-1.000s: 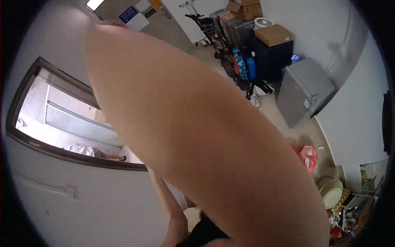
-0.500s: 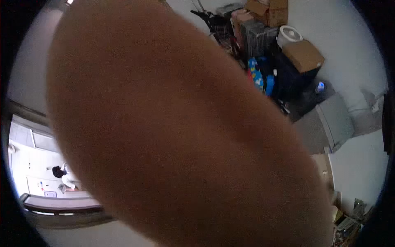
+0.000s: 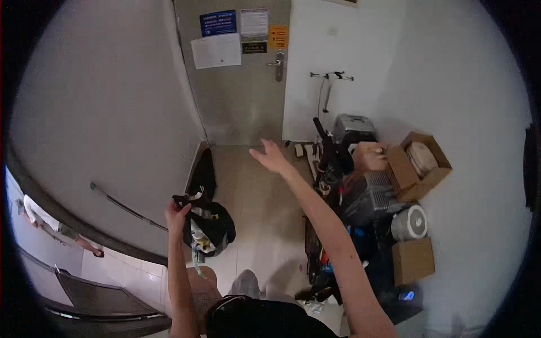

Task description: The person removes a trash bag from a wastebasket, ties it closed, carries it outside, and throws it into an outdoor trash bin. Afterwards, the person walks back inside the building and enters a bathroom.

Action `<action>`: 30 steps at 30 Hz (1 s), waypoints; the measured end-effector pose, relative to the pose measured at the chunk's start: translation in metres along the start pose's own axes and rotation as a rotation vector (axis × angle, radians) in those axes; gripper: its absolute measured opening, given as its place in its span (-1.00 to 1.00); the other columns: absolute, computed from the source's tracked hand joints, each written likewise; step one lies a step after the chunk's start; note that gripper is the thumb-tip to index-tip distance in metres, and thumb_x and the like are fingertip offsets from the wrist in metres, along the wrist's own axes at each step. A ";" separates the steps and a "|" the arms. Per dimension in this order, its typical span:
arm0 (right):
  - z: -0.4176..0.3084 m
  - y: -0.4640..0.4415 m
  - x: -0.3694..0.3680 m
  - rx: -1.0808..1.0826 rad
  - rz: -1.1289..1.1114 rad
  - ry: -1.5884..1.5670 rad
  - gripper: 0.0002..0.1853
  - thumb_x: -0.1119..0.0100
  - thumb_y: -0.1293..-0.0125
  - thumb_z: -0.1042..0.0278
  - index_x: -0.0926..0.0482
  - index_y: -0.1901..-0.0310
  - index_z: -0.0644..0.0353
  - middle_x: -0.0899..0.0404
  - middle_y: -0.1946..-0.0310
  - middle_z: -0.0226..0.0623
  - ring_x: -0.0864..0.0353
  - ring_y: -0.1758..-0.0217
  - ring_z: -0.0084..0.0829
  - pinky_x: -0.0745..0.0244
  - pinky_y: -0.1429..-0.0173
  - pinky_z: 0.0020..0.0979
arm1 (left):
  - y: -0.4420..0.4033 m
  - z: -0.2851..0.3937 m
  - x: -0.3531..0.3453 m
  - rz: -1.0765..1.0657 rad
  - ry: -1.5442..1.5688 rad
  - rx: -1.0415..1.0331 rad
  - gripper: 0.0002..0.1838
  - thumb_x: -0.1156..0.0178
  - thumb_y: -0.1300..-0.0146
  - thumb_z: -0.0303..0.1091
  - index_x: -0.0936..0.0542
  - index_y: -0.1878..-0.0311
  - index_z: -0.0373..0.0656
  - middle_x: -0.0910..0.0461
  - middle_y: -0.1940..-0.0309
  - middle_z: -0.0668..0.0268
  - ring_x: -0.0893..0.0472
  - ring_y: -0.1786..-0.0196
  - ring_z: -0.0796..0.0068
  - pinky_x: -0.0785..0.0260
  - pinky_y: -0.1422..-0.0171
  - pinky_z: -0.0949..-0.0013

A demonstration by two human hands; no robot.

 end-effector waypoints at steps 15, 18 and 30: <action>0.244 -0.490 -0.025 -0.555 -0.020 -0.997 -0.23 0.13 -0.18 -0.22 -0.08 -0.20 0.31 -0.31 -0.02 0.03 -0.33 -0.06 -0.07 -0.26 -0.09 -0.10 | -0.377 -0.108 -0.230 0.096 -0.060 0.196 -0.61 -0.29 0.04 -0.45 -0.39 0.17 -0.40 -0.43 0.36 0.28 -0.37 0.31 0.50 -0.28 0.26 0.43; 0.301 -0.602 -0.010 -0.542 0.058 -1.146 -0.22 0.09 -0.16 -0.25 -0.13 -0.15 0.35 -0.37 0.09 0.00 -0.38 0.06 -0.13 -0.33 0.01 -0.15 | -0.450 -0.128 -0.258 0.091 -0.108 0.174 -0.65 -0.29 0.05 -0.45 -0.40 0.23 -0.37 -0.41 0.38 0.30 -0.37 0.31 0.50 -0.28 0.27 0.43; 0.452 -0.993 -0.014 -0.135 0.621 -1.521 -0.73 -0.17 -0.14 0.14 -0.35 0.31 0.12 -0.31 0.50 -0.50 -0.26 0.43 -0.57 -0.26 0.31 -0.47 | -0.686 -0.205 -0.389 0.190 -0.154 0.358 -0.77 -0.26 0.04 -0.56 -0.36 0.39 -0.25 -0.32 0.60 0.37 -0.30 0.51 0.54 -0.27 0.37 0.46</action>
Point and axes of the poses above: each hand's wrist, its own y-axis away from the middle knuckle, its own x-axis out of the back of the hand, z = x × y, the point moved 1 cm from there along -y, towards the middle knuckle
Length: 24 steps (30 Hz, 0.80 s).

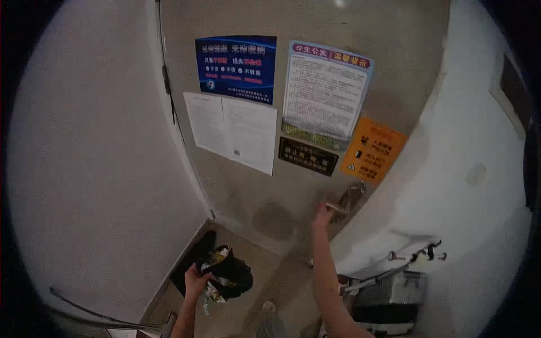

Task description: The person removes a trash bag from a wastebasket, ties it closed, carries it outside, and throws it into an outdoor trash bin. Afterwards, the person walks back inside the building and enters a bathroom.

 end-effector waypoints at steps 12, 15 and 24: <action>0.042 -0.004 0.055 0.157 -0.017 -0.267 -0.82 -0.04 -0.20 0.37 -0.42 0.19 0.24 -0.44 0.38 -0.30 -0.37 0.40 -0.51 -0.31 0.29 -0.55 | -0.051 0.087 -0.074 0.105 0.115 0.250 -0.76 -0.28 0.07 -0.55 -0.37 0.43 -0.25 -0.39 0.57 0.32 -0.38 0.52 0.58 -0.29 0.46 0.41; 0.045 -0.009 0.064 -0.083 -0.063 -0.791 -0.80 -0.04 -0.19 0.39 -0.44 0.17 0.27 -0.45 0.35 -0.24 -0.40 0.35 -0.47 -0.34 0.21 -0.53 | -0.042 0.104 -0.072 0.142 0.140 0.255 -0.76 -0.29 0.08 -0.55 -0.36 0.45 -0.24 -0.39 0.56 0.32 -0.38 0.51 0.59 -0.28 0.45 0.40; 0.016 0.004 0.050 0.271 -0.156 0.172 -0.91 -0.04 -0.17 0.50 -0.47 0.30 0.29 -0.46 0.36 -0.33 -0.41 0.31 -0.50 -0.35 0.17 -0.53 | -0.012 0.093 -0.086 0.201 0.146 0.179 -0.69 -0.34 0.15 -0.52 -0.32 0.53 -0.17 -0.29 0.63 0.39 -0.25 0.54 0.57 -0.22 0.40 0.42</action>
Point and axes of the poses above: each hand's wrist, its own y-axis away from the middle knuckle, its own x-axis out of the back of the hand, z = x × y, the point moved 1 cm from there along -y, towards the middle knuckle
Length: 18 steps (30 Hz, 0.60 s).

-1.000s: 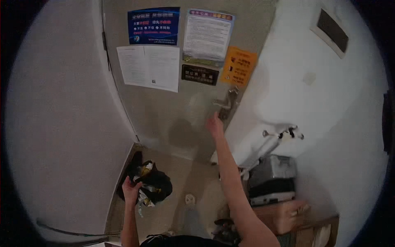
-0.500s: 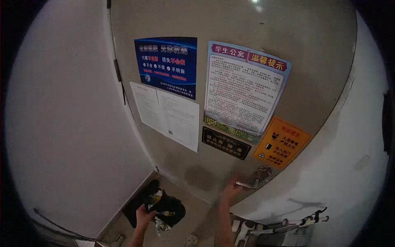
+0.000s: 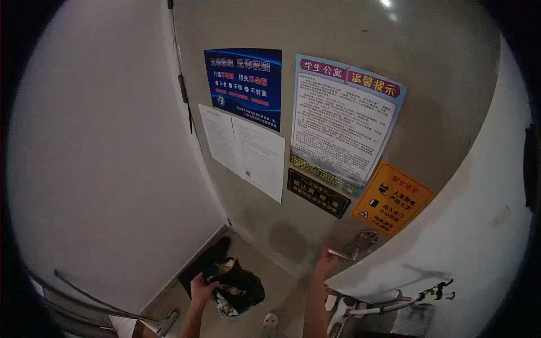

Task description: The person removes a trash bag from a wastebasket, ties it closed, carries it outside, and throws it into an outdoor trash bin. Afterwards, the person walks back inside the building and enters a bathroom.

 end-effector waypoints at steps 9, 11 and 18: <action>-0.075 -0.006 -0.036 -0.162 -0.126 0.052 -0.81 -0.02 -0.23 0.36 -0.44 0.14 0.18 -0.45 0.21 -0.36 -0.37 0.29 -0.51 -0.33 0.17 -0.48 | 0.068 0.001 -0.048 0.182 -0.060 0.034 -0.72 -0.27 0.13 -0.57 -0.39 0.33 -0.27 -0.38 0.52 0.37 -0.36 0.49 0.56 -0.24 0.38 0.46; -0.100 -0.001 -0.033 -0.323 -0.175 -0.002 -0.74 -0.03 -0.24 0.29 -0.43 0.06 0.16 -0.45 0.18 -0.41 -0.39 0.22 -0.56 -0.32 0.13 -0.52 | 0.079 -0.025 -0.045 0.160 -0.144 0.055 -0.70 -0.27 0.12 -0.58 -0.40 0.28 -0.28 -0.40 0.49 0.35 -0.37 0.48 0.55 -0.26 0.37 0.46; -0.126 0.062 0.031 -0.954 -0.582 0.062 -0.62 0.02 -0.25 0.19 -0.37 -0.02 0.25 -0.48 0.13 -0.26 -0.46 0.06 -0.44 -0.35 -0.04 -0.38 | 0.086 -0.024 -0.009 0.036 -0.296 0.032 -0.54 -0.25 0.10 -0.56 -0.42 0.03 -0.25 -0.52 0.28 0.21 -0.52 0.32 0.45 -0.38 0.35 0.42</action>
Point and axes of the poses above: each hand's wrist, its own y-axis away from the middle knuckle, its own x-axis out of the back of the hand, z = x × y, the point moved 1 cm from there along -y, towards the middle knuckle
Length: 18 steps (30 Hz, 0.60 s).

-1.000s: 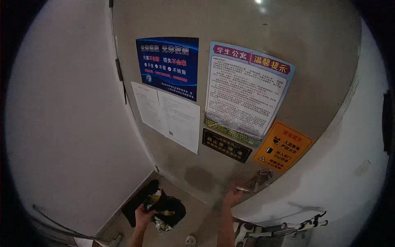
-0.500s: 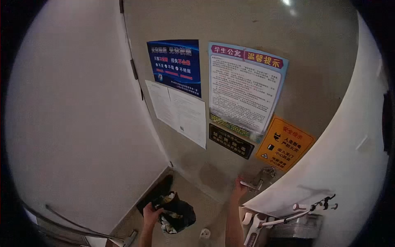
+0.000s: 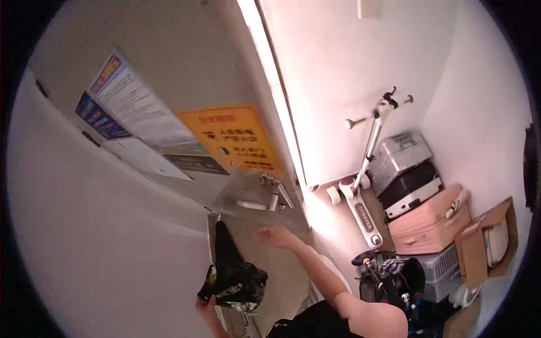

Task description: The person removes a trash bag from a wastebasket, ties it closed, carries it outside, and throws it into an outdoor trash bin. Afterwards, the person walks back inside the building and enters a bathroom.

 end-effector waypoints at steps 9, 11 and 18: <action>-0.148 0.029 0.023 0.729 0.736 0.168 -0.86 0.04 -0.16 0.47 -0.53 0.34 0.29 -0.56 0.44 -0.27 -0.49 0.45 -0.54 -0.39 0.33 -0.55 | -0.020 -0.014 0.018 -0.028 -0.126 -0.104 -0.60 -0.24 0.14 -0.60 -0.44 0.14 -0.32 -0.50 0.38 0.27 -0.47 0.37 0.46 -0.36 0.33 0.48; -0.136 0.008 -0.002 0.722 0.578 0.391 -0.85 0.03 -0.15 0.47 -0.54 0.32 0.27 -0.56 0.39 -0.27 -0.50 0.39 -0.49 -0.41 0.32 -0.53 | -0.021 -0.030 0.034 -0.063 -0.379 -0.135 -0.58 -0.24 0.15 -0.57 -0.44 0.11 -0.31 -0.50 0.34 0.24 -0.48 0.38 0.44 -0.37 0.32 0.48; -0.087 -0.018 -0.027 0.739 0.159 0.563 -0.85 -0.09 -0.08 0.49 -0.58 0.29 0.22 -0.55 0.20 -0.27 -0.46 0.04 -0.31 -0.39 0.03 -0.41 | 0.021 -0.042 0.035 0.129 -0.220 0.109 -0.57 -0.24 0.14 -0.56 -0.44 0.10 -0.30 -0.51 0.34 0.25 -0.49 0.39 0.43 -0.37 0.37 0.48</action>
Point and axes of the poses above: each hand's wrist, its own y-axis away from the middle knuckle, its own x-axis out of the back of the hand, z = x × y, the point moved 1 cm from there along -y, towards the middle knuckle
